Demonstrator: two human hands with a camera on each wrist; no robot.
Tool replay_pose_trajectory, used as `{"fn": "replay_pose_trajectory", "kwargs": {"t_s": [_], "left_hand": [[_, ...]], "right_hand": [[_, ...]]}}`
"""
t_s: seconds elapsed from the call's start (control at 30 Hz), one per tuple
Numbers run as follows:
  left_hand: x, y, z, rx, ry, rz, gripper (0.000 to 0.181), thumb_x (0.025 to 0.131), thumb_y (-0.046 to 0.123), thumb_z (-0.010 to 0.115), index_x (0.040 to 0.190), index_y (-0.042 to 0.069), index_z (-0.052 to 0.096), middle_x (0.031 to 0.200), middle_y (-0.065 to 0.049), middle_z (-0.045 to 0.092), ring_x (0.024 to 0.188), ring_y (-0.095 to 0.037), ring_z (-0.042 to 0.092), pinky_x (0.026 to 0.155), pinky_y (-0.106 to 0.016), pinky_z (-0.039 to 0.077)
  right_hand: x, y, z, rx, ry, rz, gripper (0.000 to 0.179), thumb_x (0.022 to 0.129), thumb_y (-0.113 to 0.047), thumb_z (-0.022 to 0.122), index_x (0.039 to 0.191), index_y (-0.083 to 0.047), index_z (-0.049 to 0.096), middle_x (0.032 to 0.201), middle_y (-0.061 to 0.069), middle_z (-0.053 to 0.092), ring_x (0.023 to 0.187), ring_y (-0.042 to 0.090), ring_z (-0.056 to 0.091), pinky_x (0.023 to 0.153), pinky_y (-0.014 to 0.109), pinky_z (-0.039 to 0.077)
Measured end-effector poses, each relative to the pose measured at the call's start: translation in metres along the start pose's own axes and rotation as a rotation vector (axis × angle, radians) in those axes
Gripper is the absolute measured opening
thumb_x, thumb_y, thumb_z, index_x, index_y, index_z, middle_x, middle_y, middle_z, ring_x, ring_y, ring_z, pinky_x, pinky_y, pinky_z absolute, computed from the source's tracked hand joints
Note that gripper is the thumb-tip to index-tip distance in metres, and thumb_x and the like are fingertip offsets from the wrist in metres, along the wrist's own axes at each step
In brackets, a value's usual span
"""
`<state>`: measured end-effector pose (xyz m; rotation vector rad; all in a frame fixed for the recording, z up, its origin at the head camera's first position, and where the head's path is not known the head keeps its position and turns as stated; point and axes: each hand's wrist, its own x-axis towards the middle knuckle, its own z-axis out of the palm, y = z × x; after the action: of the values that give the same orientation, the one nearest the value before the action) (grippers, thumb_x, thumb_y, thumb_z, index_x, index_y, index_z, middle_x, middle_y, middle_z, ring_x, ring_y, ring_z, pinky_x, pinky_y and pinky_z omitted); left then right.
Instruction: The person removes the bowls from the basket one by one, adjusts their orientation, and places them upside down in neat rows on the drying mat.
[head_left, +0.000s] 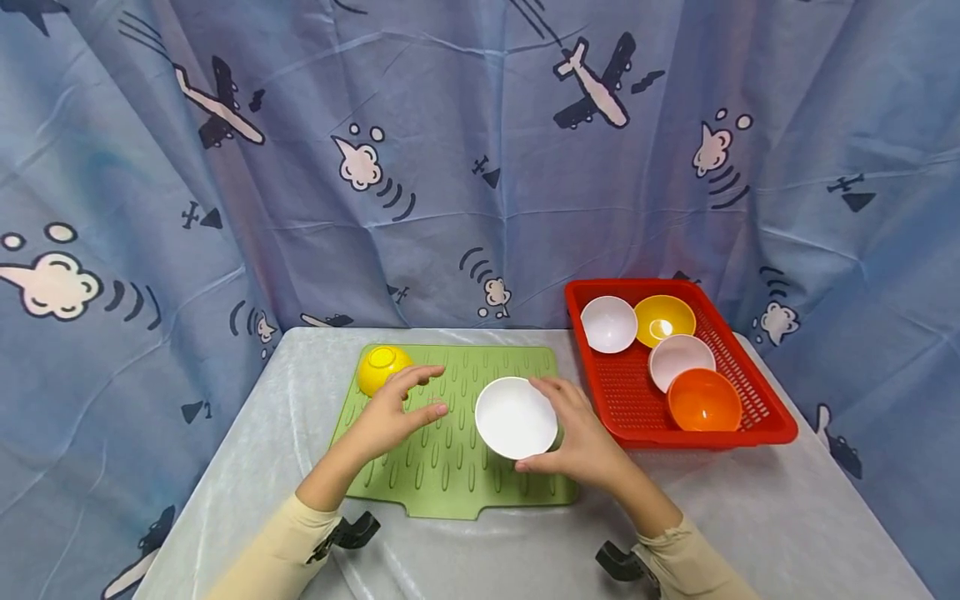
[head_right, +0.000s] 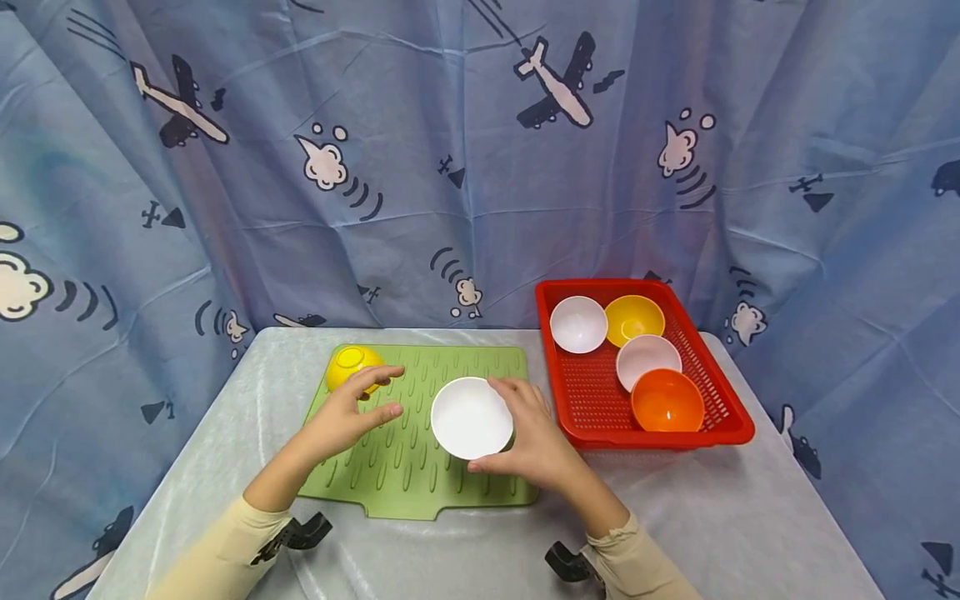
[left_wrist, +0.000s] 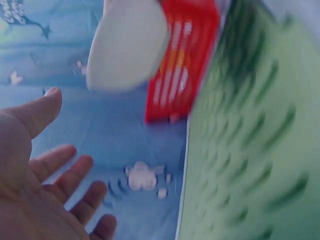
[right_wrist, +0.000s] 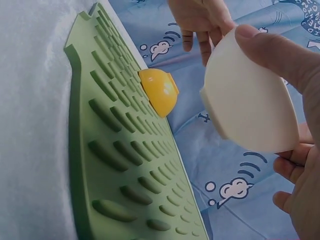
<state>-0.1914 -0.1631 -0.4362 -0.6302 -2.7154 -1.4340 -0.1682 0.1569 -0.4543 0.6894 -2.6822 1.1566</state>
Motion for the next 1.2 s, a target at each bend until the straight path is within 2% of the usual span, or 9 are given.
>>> {"fn": "replay_pose_trajectory", "kwargs": {"t_s": [0.13, 0.27, 0.4, 0.5, 0.63, 0.8, 0.9, 0.97, 1.2], "left_hand": [[-0.009, 0.011, 0.020, -0.163, -0.070, -0.066, 0.061, 0.094, 0.032, 0.076, 0.148, 0.015, 0.053, 0.147, -0.002, 0.057, 0.132, -0.027, 0.051, 0.101, -0.049, 0.043], [-0.016, 0.019, 0.038, -0.378, -0.153, -0.152, 0.063, 0.097, 0.031, 0.072, 0.151, 0.007, 0.048, 0.147, -0.011, 0.056, 0.133, -0.032, 0.051, 0.103, -0.044, 0.047], [-0.022, 0.021, 0.047, -0.541, -0.231, -0.217, 0.068, 0.100, 0.036, 0.068, 0.151, -0.001, 0.043, 0.144, -0.018, 0.055, 0.129, -0.030, 0.054, 0.104, -0.044, 0.047], [-0.024, 0.020, 0.052, -0.619, -0.264, -0.243, 0.072, 0.099, 0.041, 0.067, 0.149, -0.005, 0.044, 0.140, -0.017, 0.058, 0.124, -0.025, 0.057, 0.098, -0.040, 0.047], [-0.025, 0.019, 0.057, -0.691, -0.260, -0.261, 0.073, 0.097, 0.043, 0.069, 0.146, -0.006, 0.047, 0.130, -0.011, 0.063, 0.116, -0.019, 0.058, 0.088, -0.034, 0.046], [-0.025, 0.020, 0.060, -0.758, -0.196, -0.263, 0.064, 0.095, 0.031, 0.073, 0.141, -0.007, 0.050, 0.117, -0.005, 0.063, 0.106, -0.017, 0.057, 0.085, -0.030, 0.047], [-0.024, 0.022, 0.058, -0.746, -0.139, -0.234, 0.060, 0.092, 0.022, 0.076, 0.138, -0.006, 0.052, 0.115, -0.006, 0.061, 0.106, -0.020, 0.055, 0.087, -0.030, 0.048], [-0.023, 0.024, 0.055, -0.675, -0.086, -0.196, 0.058, 0.088, 0.019, 0.079, 0.135, -0.003, 0.055, 0.115, -0.008, 0.061, 0.107, -0.023, 0.055, 0.087, -0.030, 0.048], [-0.023, 0.022, 0.048, -0.194, 0.107, -0.049, 0.066, 0.072, 0.023, 0.093, 0.128, 0.014, 0.060, 0.116, 0.001, 0.063, 0.111, -0.022, 0.055, 0.089, -0.040, 0.045]], "right_hand": [[0.000, -0.003, -0.001, 0.014, 0.019, -0.030, 0.114, 0.055, -0.038, 0.102, 0.152, -0.016, 0.047, 0.147, 0.009, 0.045, 0.136, 0.033, 0.042, 0.103, 0.066, 0.044], [-0.001, -0.009, -0.002, 0.019, 0.035, -0.077, 0.115, 0.055, -0.036, 0.102, 0.153, -0.015, 0.047, 0.147, 0.011, 0.046, 0.136, 0.034, 0.042, 0.103, 0.066, 0.043], [-0.001, -0.012, -0.001, 0.032, 0.052, -0.113, 0.116, 0.054, -0.037, 0.102, 0.154, -0.017, 0.046, 0.148, 0.010, 0.045, 0.137, 0.033, 0.041, 0.104, 0.066, 0.043], [-0.002, -0.013, 0.000, 0.047, 0.066, -0.136, 0.117, 0.054, -0.036, 0.102, 0.154, -0.017, 0.045, 0.148, 0.010, 0.045, 0.137, 0.032, 0.039, 0.104, 0.065, 0.043], [-0.003, -0.014, 0.002, 0.059, 0.090, -0.170, 0.119, 0.053, -0.035, 0.103, 0.155, -0.017, 0.044, 0.148, 0.011, 0.044, 0.137, 0.032, 0.039, 0.103, 0.064, 0.043], [-0.004, -0.017, 0.004, 0.017, 0.105, -0.206, 0.123, 0.053, -0.038, 0.102, 0.157, -0.017, 0.041, 0.150, 0.012, 0.043, 0.139, 0.033, 0.037, 0.104, 0.064, 0.042], [-0.005, -0.021, 0.002, -0.010, 0.090, -0.215, 0.125, 0.054, -0.039, 0.102, 0.159, -0.016, 0.037, 0.152, 0.013, 0.040, 0.140, 0.035, 0.035, 0.105, 0.066, 0.040], [-0.006, -0.024, -0.001, -0.003, 0.084, -0.197, 0.122, 0.057, -0.037, 0.101, 0.159, -0.017, 0.036, 0.154, 0.013, 0.039, 0.142, 0.036, 0.034, 0.106, 0.067, 0.039], [-0.008, -0.028, -0.012, 0.144, 0.058, -0.024, 0.079, 0.084, -0.028, 0.086, 0.153, -0.018, 0.047, 0.154, 0.011, 0.045, 0.142, 0.036, 0.043, 0.107, 0.070, 0.038]]}}
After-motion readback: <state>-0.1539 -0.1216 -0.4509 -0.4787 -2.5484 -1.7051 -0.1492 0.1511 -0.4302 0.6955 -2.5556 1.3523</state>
